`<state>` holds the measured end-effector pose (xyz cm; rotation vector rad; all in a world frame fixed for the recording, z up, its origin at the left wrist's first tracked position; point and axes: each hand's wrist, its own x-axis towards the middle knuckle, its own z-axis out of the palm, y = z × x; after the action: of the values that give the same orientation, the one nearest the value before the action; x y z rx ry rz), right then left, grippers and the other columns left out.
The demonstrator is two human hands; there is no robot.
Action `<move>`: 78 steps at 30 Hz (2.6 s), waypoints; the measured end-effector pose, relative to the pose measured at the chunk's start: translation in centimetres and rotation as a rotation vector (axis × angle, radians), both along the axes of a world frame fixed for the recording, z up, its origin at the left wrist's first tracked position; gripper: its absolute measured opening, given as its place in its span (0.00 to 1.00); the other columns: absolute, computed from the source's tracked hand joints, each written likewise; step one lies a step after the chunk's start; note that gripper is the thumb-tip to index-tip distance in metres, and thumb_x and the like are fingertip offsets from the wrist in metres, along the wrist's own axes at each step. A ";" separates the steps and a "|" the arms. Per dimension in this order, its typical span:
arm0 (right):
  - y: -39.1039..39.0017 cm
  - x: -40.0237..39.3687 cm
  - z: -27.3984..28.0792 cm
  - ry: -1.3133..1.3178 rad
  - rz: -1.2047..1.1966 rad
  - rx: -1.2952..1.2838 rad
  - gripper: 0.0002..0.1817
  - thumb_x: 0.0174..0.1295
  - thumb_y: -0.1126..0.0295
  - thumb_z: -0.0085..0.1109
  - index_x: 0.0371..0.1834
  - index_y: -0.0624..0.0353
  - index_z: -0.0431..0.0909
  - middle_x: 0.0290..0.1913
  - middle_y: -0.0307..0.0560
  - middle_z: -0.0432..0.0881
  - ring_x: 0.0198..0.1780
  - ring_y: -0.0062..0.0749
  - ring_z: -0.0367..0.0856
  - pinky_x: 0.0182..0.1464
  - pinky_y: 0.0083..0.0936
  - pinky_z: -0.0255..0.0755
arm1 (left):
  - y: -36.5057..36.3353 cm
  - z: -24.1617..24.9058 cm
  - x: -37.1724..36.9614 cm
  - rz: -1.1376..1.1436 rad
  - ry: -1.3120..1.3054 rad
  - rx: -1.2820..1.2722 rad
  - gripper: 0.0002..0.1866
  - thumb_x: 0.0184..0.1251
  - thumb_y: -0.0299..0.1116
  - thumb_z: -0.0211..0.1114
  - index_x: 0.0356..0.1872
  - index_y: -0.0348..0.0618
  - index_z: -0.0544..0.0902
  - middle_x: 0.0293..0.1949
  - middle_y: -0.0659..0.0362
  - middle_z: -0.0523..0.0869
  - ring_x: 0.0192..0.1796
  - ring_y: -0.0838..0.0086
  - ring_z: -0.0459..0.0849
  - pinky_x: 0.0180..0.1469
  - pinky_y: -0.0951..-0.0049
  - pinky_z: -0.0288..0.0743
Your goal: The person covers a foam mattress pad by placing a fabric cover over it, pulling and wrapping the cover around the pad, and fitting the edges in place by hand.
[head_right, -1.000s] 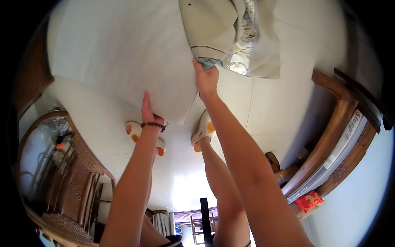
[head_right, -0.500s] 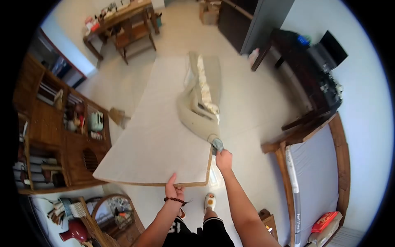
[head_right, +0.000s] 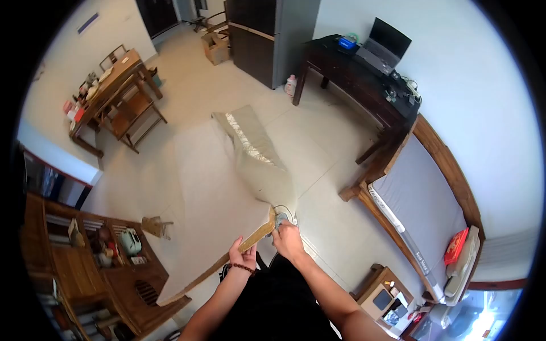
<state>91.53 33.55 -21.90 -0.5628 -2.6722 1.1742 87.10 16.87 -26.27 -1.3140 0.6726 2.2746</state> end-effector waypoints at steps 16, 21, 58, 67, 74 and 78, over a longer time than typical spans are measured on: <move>14.2 -11.7 -6.6 0.269 -0.631 -0.803 0.28 0.71 0.61 0.59 0.09 0.54 0.70 0.16 0.27 0.67 0.21 0.15 0.58 0.24 0.25 0.50 | 7.7 6.2 -10.8 -0.368 -0.167 -0.016 0.14 0.68 0.39 0.67 0.44 0.39 0.79 0.45 0.54 0.86 0.49 0.65 0.87 0.53 0.64 0.84; 11.5 -13.4 -10.3 0.274 -0.714 -0.861 0.27 0.69 0.62 0.60 0.10 0.58 0.72 0.16 0.27 0.68 0.21 0.14 0.58 0.23 0.25 0.51 | 6.3 5.2 -18.1 -1.778 0.229 0.275 0.25 0.68 0.57 0.64 0.36 0.40 0.80 0.44 0.50 0.86 0.39 0.68 0.84 0.46 0.68 0.79; 23.9 -10.4 -14.8 0.060 -0.814 -0.853 0.13 0.65 0.65 0.48 0.27 0.61 0.75 0.28 0.39 0.76 0.35 0.27 0.74 0.41 0.27 0.70 | 16.4 -0.4 -16.2 -1.701 1.743 -0.733 0.42 0.48 0.12 0.59 0.72 0.41 0.66 0.65 0.40 0.74 0.63 0.44 0.75 0.66 0.54 0.72; 19.6 -7.5 -8.3 0.439 -0.706 -1.113 0.15 0.69 0.64 0.44 0.29 0.59 0.75 0.31 0.34 0.74 0.37 0.19 0.69 0.43 0.20 0.63 | 19.0 -0.5 -17.7 -1.825 1.650 -0.698 0.45 0.46 0.17 0.65 0.73 0.43 0.65 0.66 0.40 0.73 0.65 0.46 0.74 0.67 0.55 0.72; 22.3 -7.2 -6.8 0.015 -0.529 -0.816 0.17 0.66 0.69 0.61 0.18 0.55 0.71 0.22 0.26 0.68 0.25 0.11 0.61 0.28 0.19 0.54 | 19.2 -1.7 -17.0 -1.865 1.626 -0.618 0.45 0.48 0.12 0.59 0.74 0.42 0.62 0.69 0.40 0.69 0.70 0.45 0.70 0.70 0.56 0.69; 19.3 -6.7 -4.8 0.447 -0.578 -0.986 0.19 0.73 0.66 0.54 0.20 0.58 0.73 0.23 0.27 0.69 0.27 0.11 0.61 0.30 0.18 0.56 | 18.7 -1.3 -16.2 -1.942 1.661 -0.694 0.41 0.58 0.25 0.68 0.74 0.38 0.60 0.70 0.37 0.68 0.69 0.43 0.69 0.70 0.54 0.69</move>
<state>84.88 52.90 -26.75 -0.9499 -1.2929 2.0228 70.89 35.60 -27.61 1.2869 1.8855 0.7062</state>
